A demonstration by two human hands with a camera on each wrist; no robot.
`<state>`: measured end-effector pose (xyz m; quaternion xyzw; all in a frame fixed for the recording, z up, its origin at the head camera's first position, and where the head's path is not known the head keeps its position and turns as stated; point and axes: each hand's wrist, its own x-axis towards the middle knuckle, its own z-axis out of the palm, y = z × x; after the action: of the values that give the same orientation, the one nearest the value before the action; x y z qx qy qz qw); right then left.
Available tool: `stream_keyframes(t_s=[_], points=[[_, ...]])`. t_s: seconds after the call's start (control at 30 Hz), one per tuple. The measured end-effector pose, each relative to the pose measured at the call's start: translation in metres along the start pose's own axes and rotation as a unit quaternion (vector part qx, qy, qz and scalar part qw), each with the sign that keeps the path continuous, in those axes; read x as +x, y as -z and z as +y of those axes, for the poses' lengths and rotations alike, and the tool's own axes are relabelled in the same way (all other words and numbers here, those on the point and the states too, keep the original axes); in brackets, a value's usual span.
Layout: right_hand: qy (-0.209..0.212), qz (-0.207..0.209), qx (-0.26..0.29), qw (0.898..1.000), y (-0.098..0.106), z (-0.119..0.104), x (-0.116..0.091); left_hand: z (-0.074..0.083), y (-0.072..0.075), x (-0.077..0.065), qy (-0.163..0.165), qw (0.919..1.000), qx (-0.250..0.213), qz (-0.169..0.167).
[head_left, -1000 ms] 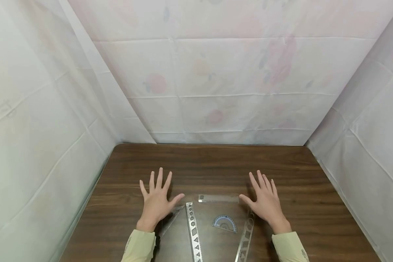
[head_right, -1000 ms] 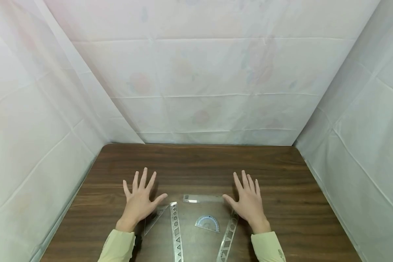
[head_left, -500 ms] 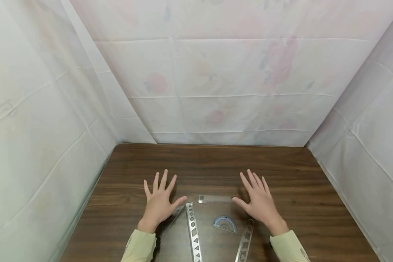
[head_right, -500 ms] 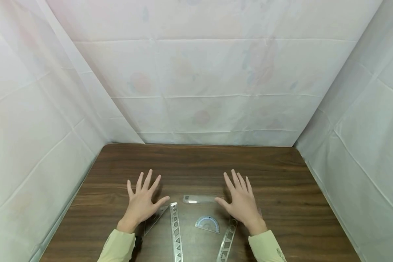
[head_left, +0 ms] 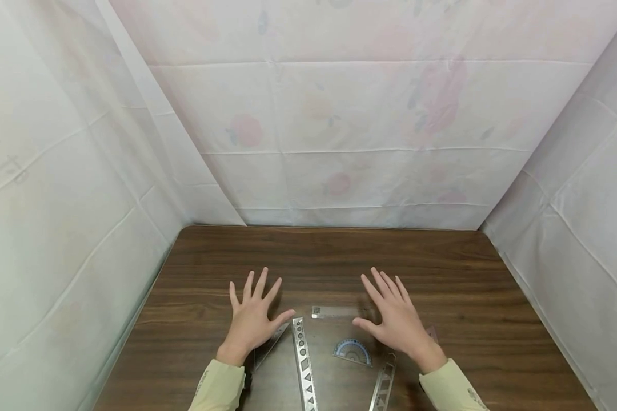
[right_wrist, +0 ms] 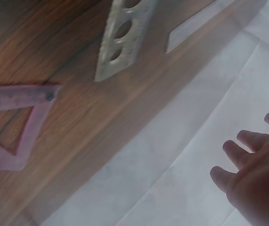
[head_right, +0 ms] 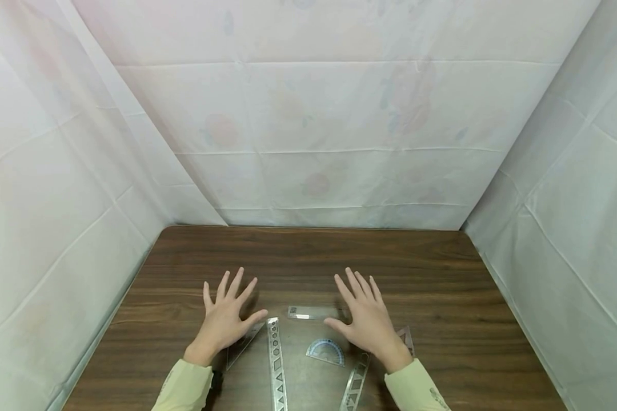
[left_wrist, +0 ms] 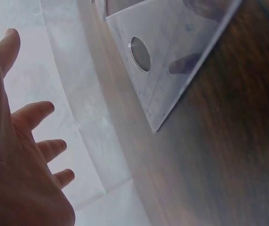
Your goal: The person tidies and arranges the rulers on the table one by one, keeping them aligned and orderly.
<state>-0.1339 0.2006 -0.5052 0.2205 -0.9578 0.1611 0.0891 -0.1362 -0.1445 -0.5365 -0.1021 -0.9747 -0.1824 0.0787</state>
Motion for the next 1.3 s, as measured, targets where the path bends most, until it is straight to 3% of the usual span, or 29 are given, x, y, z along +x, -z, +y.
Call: stream_keyframes(t_s=[0.43,0.87,1.3], points=[[0.059,-0.007,0.005,0.998,-0.007,-0.022,-0.001,-0.001,-0.003,-0.005,-0.015,0.9998,-0.007,-0.014],[0.132,-0.050,0.009,0.990,-0.020,-0.047,-0.007,0.000,-0.009,-0.009,-0.032,0.9993,-0.014,-0.013],[0.181,-0.068,-0.012,0.981,-0.030,-0.061,-0.018,0.003,-0.011,-0.010,-0.039,0.9970,-0.025,-0.062]])
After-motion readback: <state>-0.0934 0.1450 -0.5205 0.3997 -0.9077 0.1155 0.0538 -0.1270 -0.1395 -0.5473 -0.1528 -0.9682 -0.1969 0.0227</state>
